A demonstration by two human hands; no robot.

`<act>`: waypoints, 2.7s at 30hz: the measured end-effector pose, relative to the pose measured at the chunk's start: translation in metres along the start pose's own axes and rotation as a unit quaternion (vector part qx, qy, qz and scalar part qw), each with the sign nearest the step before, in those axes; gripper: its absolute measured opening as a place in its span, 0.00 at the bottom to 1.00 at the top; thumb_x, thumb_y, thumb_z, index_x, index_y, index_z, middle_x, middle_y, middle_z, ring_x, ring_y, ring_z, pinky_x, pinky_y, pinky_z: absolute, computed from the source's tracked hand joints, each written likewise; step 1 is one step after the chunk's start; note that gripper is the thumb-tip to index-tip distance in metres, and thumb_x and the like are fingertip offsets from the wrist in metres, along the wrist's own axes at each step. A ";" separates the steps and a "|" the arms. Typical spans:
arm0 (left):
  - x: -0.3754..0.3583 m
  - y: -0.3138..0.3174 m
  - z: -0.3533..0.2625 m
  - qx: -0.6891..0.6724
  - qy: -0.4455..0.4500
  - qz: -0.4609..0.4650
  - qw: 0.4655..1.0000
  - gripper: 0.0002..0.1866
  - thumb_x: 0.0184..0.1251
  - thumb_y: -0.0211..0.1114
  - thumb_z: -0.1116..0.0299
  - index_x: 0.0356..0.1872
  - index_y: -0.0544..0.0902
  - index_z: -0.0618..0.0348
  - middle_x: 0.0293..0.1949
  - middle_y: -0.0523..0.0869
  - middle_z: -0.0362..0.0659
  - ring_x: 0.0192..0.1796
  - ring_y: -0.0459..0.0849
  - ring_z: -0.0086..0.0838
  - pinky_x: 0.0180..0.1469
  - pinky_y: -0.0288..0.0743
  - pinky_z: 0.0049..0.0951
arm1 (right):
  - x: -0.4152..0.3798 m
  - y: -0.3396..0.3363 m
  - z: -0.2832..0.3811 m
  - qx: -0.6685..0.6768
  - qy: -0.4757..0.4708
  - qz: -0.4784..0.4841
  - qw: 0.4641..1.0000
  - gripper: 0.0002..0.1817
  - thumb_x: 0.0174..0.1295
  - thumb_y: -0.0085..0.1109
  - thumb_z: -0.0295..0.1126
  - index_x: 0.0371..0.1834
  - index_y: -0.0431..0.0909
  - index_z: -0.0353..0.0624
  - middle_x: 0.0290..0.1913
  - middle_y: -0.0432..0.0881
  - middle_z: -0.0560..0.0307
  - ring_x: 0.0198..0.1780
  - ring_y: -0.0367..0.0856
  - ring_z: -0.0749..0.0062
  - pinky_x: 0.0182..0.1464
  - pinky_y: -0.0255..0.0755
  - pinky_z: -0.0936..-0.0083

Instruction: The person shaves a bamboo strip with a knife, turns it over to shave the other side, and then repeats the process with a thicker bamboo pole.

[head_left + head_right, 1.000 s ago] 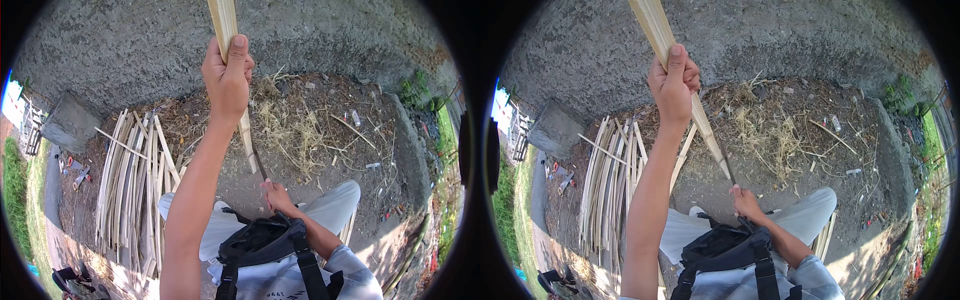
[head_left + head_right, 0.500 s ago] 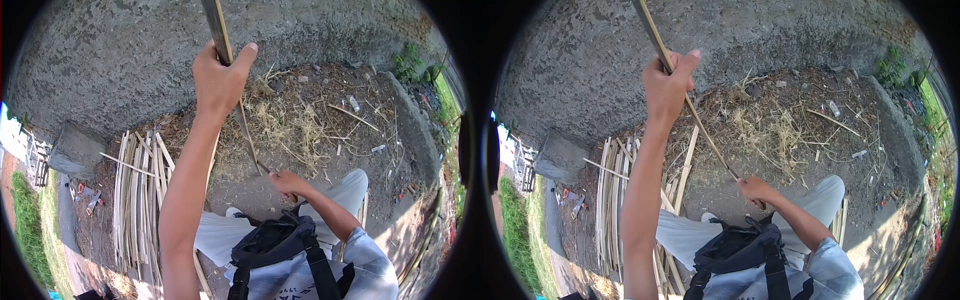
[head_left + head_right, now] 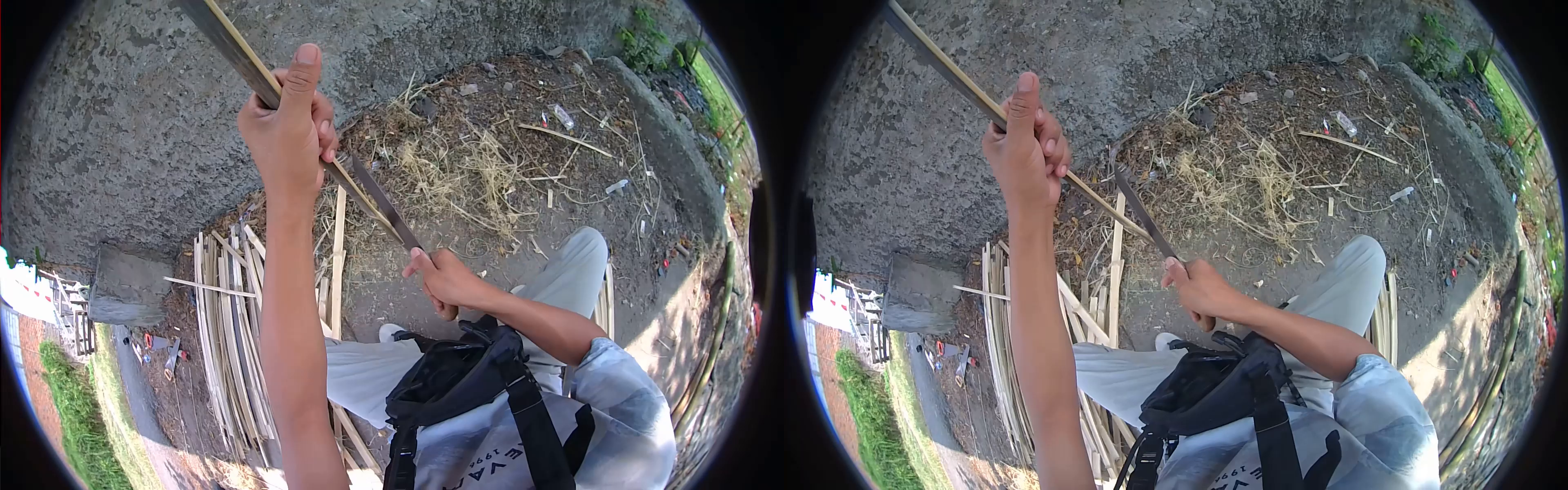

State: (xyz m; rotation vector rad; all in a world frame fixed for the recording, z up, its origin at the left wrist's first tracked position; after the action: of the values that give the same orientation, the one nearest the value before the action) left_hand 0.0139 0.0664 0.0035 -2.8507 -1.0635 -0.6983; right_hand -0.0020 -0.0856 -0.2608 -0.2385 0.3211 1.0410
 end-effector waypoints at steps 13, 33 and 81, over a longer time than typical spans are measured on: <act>-0.012 0.005 -0.006 -0.010 0.051 -0.049 0.997 0.24 0.60 0.75 0.51 0.23 0.69 0.54 0.12 0.67 0.36 0.11 0.65 0.17 0.11 0.55 0.20 | 0.008 -0.006 -0.006 -0.023 -0.043 -0.033 0.998 0.31 0.78 0.31 0.49 0.44 0.79 0.33 0.14 0.70 0.55 0.13 0.75 0.65 0.20 0.70 0.62; -0.009 -0.016 -0.005 -0.002 0.078 -0.115 0.990 0.23 0.60 0.76 0.56 0.27 0.70 0.56 0.13 0.69 0.37 0.12 0.65 0.17 0.12 0.57 0.21 | -0.009 -0.023 0.040 -0.045 -0.095 -0.042 0.994 0.29 0.77 0.33 0.46 0.45 0.79 0.30 0.13 0.73 0.51 0.12 0.75 0.60 0.21 0.74 0.62; -0.039 -0.024 -0.022 0.077 0.106 -0.292 0.947 0.19 0.63 0.74 0.63 0.28 0.70 0.59 0.17 0.72 0.39 0.14 0.66 0.16 0.14 0.58 0.19 | 0.055 -0.020 -0.054 -0.150 0.062 0.024 0.986 0.30 0.76 0.37 0.49 0.36 0.79 0.31 0.12 0.70 0.55 0.11 0.73 0.65 0.18 0.70 0.65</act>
State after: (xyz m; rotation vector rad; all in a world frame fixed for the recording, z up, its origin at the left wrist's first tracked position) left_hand -0.0362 0.0573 0.0042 -2.2561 -1.8443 -0.8695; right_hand 0.0330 -0.0703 -0.3307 -0.5703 0.2822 1.1230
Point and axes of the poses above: each hand's wrist, its own x-axis towards the middle knuckle, its own y-axis out of the palm, z = x × y, the point moved 8 cm from there along x, towards the middle knuckle
